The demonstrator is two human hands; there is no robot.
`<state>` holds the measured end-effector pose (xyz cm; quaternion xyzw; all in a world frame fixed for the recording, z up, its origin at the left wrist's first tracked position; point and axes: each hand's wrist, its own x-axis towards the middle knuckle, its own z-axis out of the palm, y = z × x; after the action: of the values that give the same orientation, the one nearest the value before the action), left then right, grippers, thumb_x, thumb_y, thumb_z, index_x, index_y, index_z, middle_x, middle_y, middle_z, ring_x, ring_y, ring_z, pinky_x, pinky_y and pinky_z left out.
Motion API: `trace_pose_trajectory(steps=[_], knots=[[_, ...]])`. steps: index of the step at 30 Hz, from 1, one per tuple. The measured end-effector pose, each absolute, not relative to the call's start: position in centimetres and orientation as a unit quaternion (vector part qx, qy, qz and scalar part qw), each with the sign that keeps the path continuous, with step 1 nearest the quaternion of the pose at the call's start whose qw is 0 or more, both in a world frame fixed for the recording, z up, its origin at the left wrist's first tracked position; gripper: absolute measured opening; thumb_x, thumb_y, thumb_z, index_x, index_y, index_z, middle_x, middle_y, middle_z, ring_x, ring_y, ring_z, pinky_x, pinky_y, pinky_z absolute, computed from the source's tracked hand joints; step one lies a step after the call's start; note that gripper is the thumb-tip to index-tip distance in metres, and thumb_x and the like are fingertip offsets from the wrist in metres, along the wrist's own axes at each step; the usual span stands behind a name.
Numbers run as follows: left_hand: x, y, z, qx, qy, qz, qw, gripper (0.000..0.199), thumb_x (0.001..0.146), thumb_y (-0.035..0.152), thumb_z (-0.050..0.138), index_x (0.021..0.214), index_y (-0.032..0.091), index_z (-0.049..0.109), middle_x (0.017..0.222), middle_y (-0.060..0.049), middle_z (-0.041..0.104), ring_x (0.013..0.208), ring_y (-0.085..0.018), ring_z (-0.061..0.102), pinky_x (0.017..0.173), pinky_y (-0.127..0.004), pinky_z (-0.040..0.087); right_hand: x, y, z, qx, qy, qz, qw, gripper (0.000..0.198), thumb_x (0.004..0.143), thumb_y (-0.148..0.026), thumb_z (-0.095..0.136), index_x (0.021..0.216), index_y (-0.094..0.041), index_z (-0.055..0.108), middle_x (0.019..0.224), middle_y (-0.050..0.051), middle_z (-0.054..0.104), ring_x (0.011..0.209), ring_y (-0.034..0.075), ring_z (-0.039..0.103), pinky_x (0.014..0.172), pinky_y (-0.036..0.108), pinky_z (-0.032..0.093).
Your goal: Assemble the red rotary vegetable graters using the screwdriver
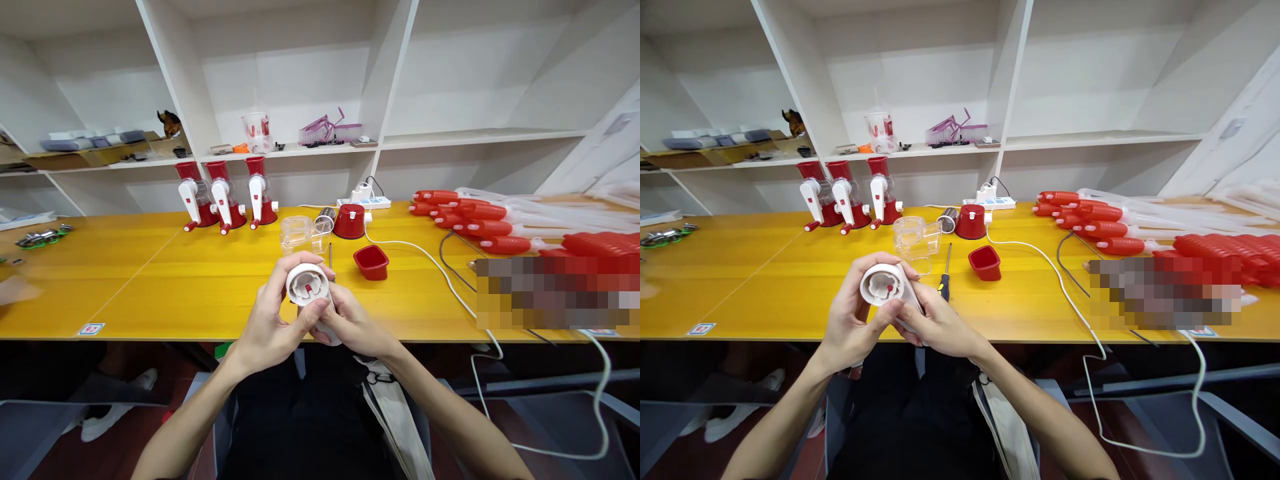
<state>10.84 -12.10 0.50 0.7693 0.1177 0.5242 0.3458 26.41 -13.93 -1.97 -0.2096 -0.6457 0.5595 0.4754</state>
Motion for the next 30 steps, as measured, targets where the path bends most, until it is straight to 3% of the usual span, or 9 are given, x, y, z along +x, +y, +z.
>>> trace_pose_trajectory(steps=[7,11,16,21,24,30], knots=[[10.8,-11.9,0.5,0.752,0.105,0.534,0.372,0.038,0.094,0.023,0.066,0.129,0.024,0.052,0.117,-0.006,0.067,0.108,-0.017,0.067,0.095,-0.029,0.056,26.4,-14.8,-0.9,-0.259,-0.666,0.516,0.472,0.038,0.099,-0.054,0.046,0.089,-0.017,0.043,0.066,-0.006,0.045,0.046,0.001,0.042,0.043,0.017,0.035],[10.3,-10.5,1.0,0.693,0.13,0.601,0.377,0.034,0.094,0.032,0.066,0.125,0.022,0.053,0.109,-0.006,0.072,0.101,-0.018,0.072,0.091,-0.032,0.059,27.6,-14.7,0.1,-0.287,-0.721,0.479,0.41,0.037,0.1,-0.052,0.045,0.094,-0.015,0.047,0.077,0.0,0.058,0.064,0.004,0.052,0.059,0.019,0.042],[10.5,-9.4,1.1,0.595,0.196,0.635,0.453,0.045,0.089,0.046,0.071,0.123,0.021,0.055,0.106,-0.007,0.076,0.096,-0.02,0.075,0.082,-0.031,0.06,28.1,-14.2,0.0,-0.299,-0.734,0.449,0.413,0.04,0.102,-0.052,0.04,0.088,-0.015,0.047,0.075,-0.001,0.049,0.068,0.005,0.048,0.069,0.021,0.041],[11.6,-10.2,0.6,0.595,0.227,0.547,0.544,0.033,0.09,0.042,0.069,0.108,0.016,0.063,0.091,-0.009,0.079,0.074,-0.016,0.072,0.059,-0.022,0.051,26.4,-13.8,-1.0,-0.282,-0.672,0.514,0.452,0.042,0.099,-0.057,0.042,0.1,-0.015,0.046,0.069,-0.005,0.039,0.06,0.005,0.037,0.058,0.022,0.034],[11.9,-10.6,0.5,0.597,0.222,0.554,0.536,0.028,0.091,0.041,0.068,0.103,0.015,0.063,0.089,-0.008,0.079,0.066,-0.013,0.069,0.048,-0.018,0.042,25.5,-13.6,-1.3,-0.284,-0.659,0.522,0.461,0.046,0.097,-0.062,0.043,0.091,-0.016,0.045,0.061,-0.006,0.036,0.054,0.005,0.031,0.053,0.023,0.028],[11.6,-10.9,0.7,0.625,0.225,0.55,0.505,0.028,0.092,0.041,0.066,0.101,0.014,0.064,0.093,-0.01,0.078,0.069,-0.015,0.071,0.047,-0.019,0.045,24.9,-13.8,-1.4,-0.288,-0.649,0.512,0.484,0.049,0.096,-0.063,0.042,0.08,-0.017,0.045,0.058,-0.005,0.036,0.054,0.005,0.031,0.054,0.024,0.026]])
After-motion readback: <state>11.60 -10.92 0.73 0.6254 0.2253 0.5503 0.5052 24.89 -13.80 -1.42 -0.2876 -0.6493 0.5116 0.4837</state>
